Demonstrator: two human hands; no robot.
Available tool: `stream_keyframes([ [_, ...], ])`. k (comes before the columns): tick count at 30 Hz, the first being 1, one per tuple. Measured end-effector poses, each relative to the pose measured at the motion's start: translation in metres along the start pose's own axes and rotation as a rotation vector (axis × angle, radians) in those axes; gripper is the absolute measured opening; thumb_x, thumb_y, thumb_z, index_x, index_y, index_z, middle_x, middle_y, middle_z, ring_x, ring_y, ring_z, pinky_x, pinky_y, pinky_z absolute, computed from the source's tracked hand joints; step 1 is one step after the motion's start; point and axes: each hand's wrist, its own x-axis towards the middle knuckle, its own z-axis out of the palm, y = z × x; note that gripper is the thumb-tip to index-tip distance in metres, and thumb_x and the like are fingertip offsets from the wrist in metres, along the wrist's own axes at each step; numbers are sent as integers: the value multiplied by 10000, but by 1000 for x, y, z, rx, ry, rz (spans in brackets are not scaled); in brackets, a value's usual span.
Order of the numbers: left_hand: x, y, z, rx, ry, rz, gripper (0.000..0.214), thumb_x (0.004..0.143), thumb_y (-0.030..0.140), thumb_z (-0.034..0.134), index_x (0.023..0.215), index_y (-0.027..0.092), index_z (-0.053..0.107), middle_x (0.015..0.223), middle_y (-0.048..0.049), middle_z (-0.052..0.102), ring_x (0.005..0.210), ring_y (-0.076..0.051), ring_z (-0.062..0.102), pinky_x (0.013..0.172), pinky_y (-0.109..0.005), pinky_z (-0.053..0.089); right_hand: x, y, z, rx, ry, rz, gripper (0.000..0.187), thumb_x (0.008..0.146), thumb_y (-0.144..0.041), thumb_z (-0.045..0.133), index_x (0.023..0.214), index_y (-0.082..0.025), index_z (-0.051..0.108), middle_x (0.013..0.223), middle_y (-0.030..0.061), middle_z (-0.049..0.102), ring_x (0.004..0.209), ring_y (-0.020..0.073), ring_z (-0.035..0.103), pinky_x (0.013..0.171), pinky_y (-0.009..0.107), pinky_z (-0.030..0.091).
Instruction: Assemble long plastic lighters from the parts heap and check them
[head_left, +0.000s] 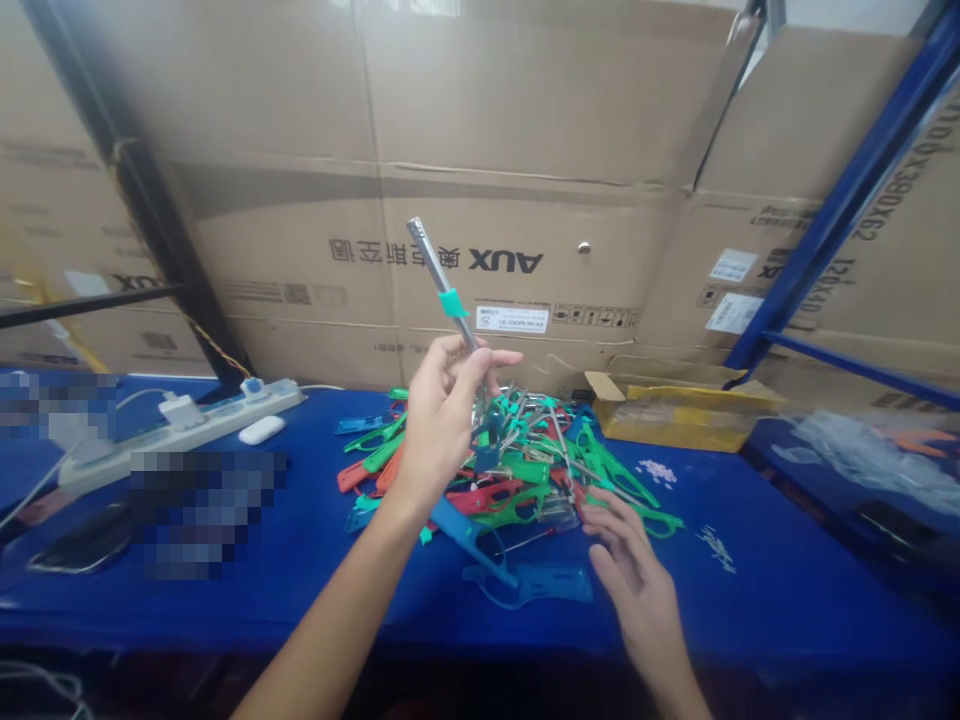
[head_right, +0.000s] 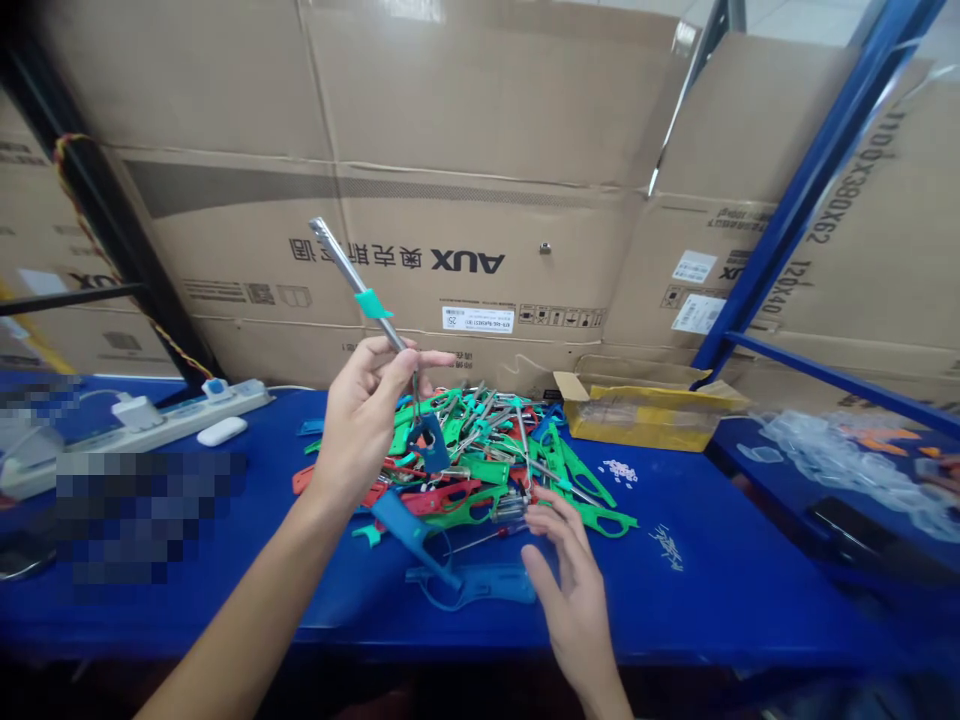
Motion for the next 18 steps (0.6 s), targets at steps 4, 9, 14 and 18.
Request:
stream_keyframes([
  [4, -9, -1, 1, -55, 65, -5, 109, 961, 287, 630, 1008, 213, 565, 967, -58, 782, 703, -141, 620, 715, -298, 510, 7, -10, 16, -169, -65, -1, 354, 943, -422, 654, 1255, -254, 652, 1408, 117, 599, 1252, 270, 598, 999, 399, 526],
  [9, -15, -8, 6, -156, 70, -116, 143, 951, 312, 654, 1013, 207, 580, 998, -67, 791, 693, -122, 625, 724, -274, 513, 27, -36, 56, -146, -182, 108, 689, 855, -476, 743, 1473, -274, 515, 1453, 105, 592, 1287, 291, 583, 1079, 461, 470],
  [14, -20, -9, 5, -192, 33, -198, 199, 958, 368, 656, 1048, 207, 580, 1071, -81, 790, 722, -121, 648, 690, -250, 513, 48, -48, 88, 171, -310, 219, 614, 714, -442, 857, 1252, -214, 666, 1075, 51, 736, 1028, 249, 680, 949, 397, 537],
  [18, -24, -16, -1, -211, 31, -219, 197, 958, 354, 659, 1040, 195, 576, 1035, -76, 791, 689, -107, 637, 697, -244, 522, 51, -43, 86, 233, -264, 232, 377, 757, -506, 809, 939, -193, 704, 846, 23, 695, 836, 199, 667, 788, 323, 562],
])
